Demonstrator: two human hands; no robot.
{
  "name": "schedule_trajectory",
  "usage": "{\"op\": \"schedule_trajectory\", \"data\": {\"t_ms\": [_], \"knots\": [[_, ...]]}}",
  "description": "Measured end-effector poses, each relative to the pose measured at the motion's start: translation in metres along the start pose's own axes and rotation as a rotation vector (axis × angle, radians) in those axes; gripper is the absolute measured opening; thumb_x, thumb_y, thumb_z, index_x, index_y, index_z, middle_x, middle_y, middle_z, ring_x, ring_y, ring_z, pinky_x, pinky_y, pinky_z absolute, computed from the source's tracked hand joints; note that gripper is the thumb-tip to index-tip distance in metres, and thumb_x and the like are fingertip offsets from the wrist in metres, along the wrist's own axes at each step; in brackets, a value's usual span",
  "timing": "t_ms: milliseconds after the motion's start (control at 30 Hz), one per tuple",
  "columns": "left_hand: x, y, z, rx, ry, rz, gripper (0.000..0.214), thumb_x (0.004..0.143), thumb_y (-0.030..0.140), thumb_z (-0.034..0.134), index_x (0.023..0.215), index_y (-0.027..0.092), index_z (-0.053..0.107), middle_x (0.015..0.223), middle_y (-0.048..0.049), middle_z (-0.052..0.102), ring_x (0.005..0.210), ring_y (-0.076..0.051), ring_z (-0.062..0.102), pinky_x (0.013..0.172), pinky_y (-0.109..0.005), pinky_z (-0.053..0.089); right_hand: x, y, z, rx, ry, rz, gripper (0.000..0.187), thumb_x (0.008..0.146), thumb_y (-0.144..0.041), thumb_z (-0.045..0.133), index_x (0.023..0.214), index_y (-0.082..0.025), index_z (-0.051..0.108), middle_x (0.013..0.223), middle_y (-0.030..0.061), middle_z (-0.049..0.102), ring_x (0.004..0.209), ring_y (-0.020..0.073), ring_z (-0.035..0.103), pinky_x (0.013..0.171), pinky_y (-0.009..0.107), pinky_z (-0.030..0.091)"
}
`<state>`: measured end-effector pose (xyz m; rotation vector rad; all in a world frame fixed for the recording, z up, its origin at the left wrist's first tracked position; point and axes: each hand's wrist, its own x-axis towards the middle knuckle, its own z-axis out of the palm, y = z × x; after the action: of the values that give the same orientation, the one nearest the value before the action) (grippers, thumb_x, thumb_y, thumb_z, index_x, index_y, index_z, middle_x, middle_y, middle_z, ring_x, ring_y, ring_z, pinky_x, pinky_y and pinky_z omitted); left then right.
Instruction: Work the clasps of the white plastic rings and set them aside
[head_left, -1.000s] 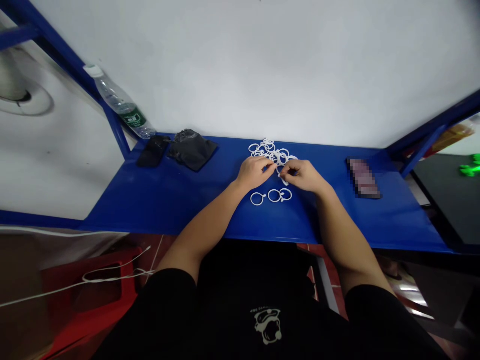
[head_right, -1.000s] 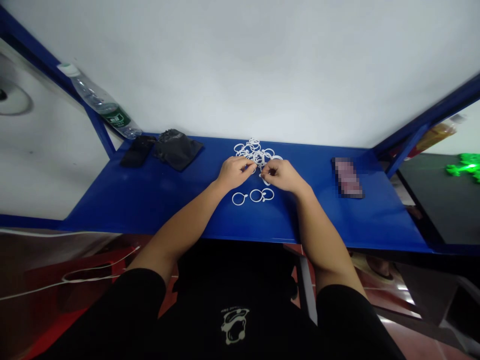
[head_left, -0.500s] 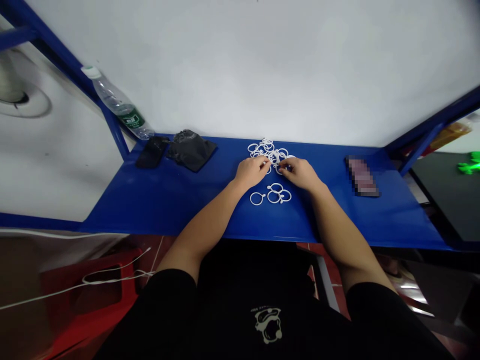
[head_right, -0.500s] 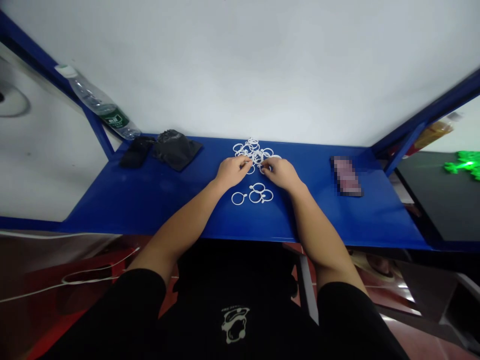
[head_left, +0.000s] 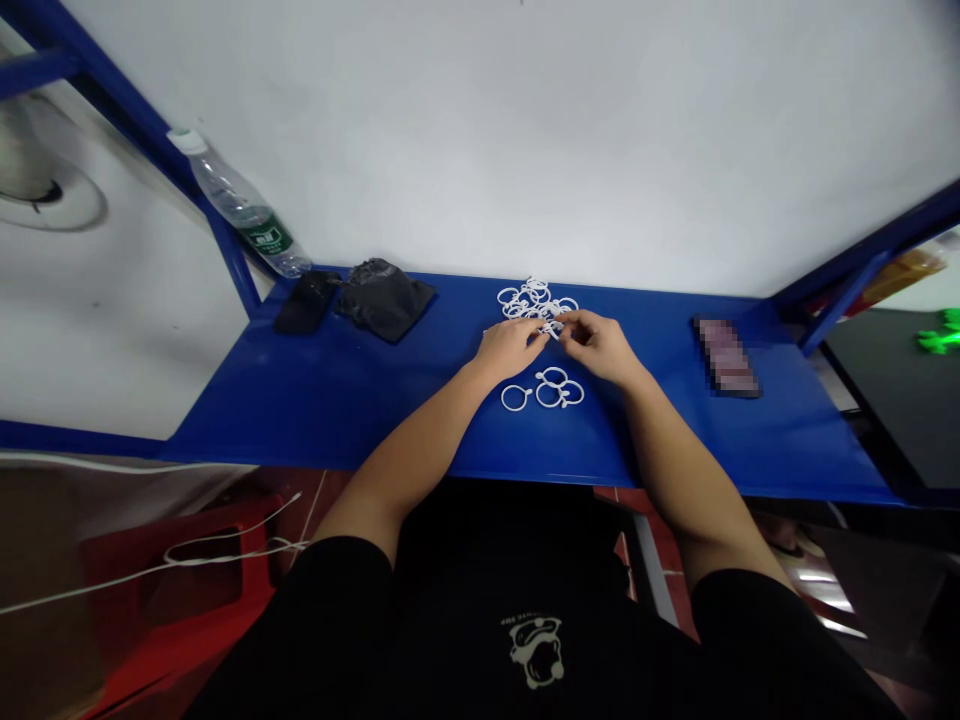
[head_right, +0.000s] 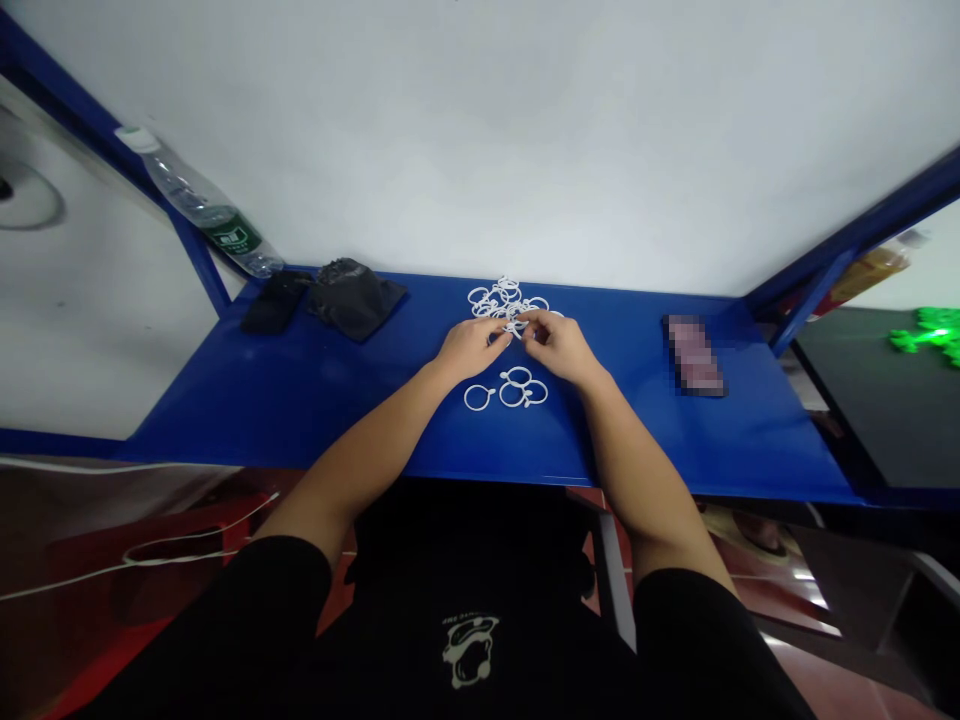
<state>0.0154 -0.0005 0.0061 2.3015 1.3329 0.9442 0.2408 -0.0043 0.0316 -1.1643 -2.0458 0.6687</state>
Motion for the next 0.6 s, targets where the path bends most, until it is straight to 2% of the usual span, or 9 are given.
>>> {"op": "schedule_trajectory", "data": {"t_ms": [133, 233, 400, 600], "knots": [[-0.0001, 0.0010, -0.0016, 0.019, -0.010, 0.029, 0.019, 0.110, 0.029, 0.063, 0.115, 0.026, 0.081, 0.111, -0.0062, 0.084, 0.098, -0.022, 0.077, 0.086, -0.035, 0.058, 0.0005, -0.0025, 0.0022, 0.018, -0.015, -0.020, 0.038, 0.090, -0.030, 0.066, 0.125, -0.019, 0.076, 0.089, 0.0038, 0.078, 0.069, 0.0177, 0.064, 0.070, 0.033, 0.052], [-0.0006, 0.0020, -0.0017, 0.026, -0.021, 0.049, 0.021, 0.112, 0.032, 0.061, 0.113, 0.025, 0.082, 0.111, -0.0055, 0.084, 0.098, -0.022, 0.077, 0.085, -0.034, 0.057, 0.0013, -0.0040, 0.0016, -0.047, -0.018, -0.050, 0.026, 0.096, -0.037, 0.066, 0.111, -0.021, 0.080, 0.091, 0.0060, 0.080, 0.075, 0.0201, 0.067, 0.073, 0.034, 0.052], [-0.0018, 0.0019, -0.0003, 0.049, -0.046, 0.098, 0.022, 0.112, 0.033, 0.062, 0.109, 0.023, 0.081, 0.109, -0.0056, 0.084, 0.098, -0.021, 0.078, 0.082, -0.033, 0.055, 0.0010, -0.0070, -0.0022, -0.096, -0.036, -0.092, 0.024, 0.102, -0.040, 0.063, 0.099, -0.023, 0.078, 0.092, 0.0073, 0.081, 0.082, 0.0229, 0.071, 0.078, 0.036, 0.052], [-0.0032, 0.0014, -0.0027, 0.058, -0.080, 0.173, 0.023, 0.111, 0.032, 0.061, 0.101, 0.023, 0.080, 0.104, -0.0052, 0.084, 0.096, -0.021, 0.077, 0.083, -0.034, 0.056, 0.0005, -0.0081, -0.0074, -0.117, -0.104, -0.099, 0.020, 0.099, -0.039, 0.065, 0.091, -0.023, 0.073, 0.082, 0.0045, 0.076, 0.073, 0.0201, 0.065, 0.071, 0.035, 0.048]]}}
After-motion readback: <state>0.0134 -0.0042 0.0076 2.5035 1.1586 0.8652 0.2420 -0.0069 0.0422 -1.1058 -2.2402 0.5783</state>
